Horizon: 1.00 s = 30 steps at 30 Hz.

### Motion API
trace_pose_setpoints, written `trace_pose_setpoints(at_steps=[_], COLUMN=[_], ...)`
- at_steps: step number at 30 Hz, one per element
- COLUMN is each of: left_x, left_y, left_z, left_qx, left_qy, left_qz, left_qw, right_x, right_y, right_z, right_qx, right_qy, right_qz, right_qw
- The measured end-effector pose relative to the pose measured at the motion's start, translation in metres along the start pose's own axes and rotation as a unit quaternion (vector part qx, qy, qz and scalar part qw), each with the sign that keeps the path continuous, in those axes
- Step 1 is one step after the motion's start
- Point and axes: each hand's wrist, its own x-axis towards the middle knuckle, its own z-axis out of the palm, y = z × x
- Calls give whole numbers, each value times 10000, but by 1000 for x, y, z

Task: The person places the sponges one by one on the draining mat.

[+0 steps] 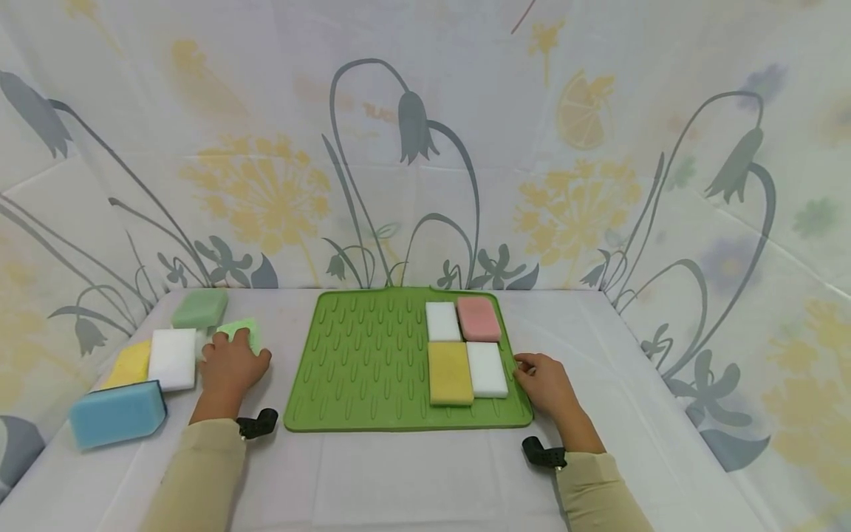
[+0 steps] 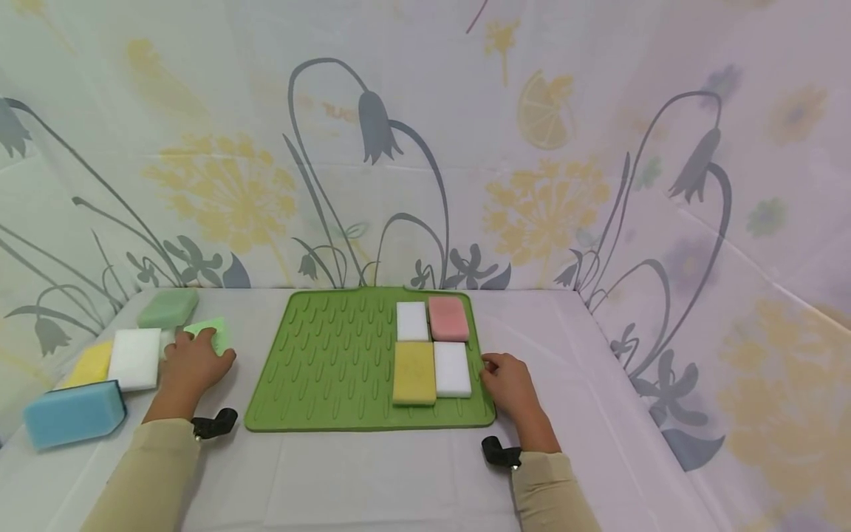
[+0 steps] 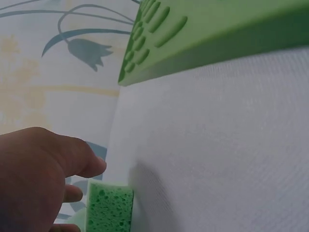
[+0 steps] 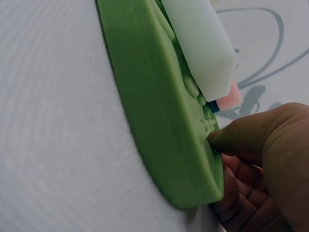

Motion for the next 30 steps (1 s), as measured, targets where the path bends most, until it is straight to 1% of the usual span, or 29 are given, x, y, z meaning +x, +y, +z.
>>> trace_pose_setpoints(at_steps=[4,9,16,23,26,30], left_x=[2,4,5,1,0,-2], left_y=[-3,-4,-3,6,12,21], left_z=[2,4,4,4,4,7], left_qx=[-20,-29,3,-212,-251,-280], left_qy=[-144,-171,-147,-211,-223,-145], left_qz=[-110,-163,-115,-140,-66,80], left_qw=[9998,9997,9998,9995,9994,9995], right_x=[0,0,0,0,0,-1], right_y=[0,-1,-1,-1,-2,-2], right_z=[0,0,0,0,-1,-1], right_qx=[1,9,14,11,53,52], right_qy=[-16,-28,-11,-3,-22,-36], right_qz=[7,48,-15,-27,-8,-20], right_qw=[10000,10000,10000,10000,10000,10000])
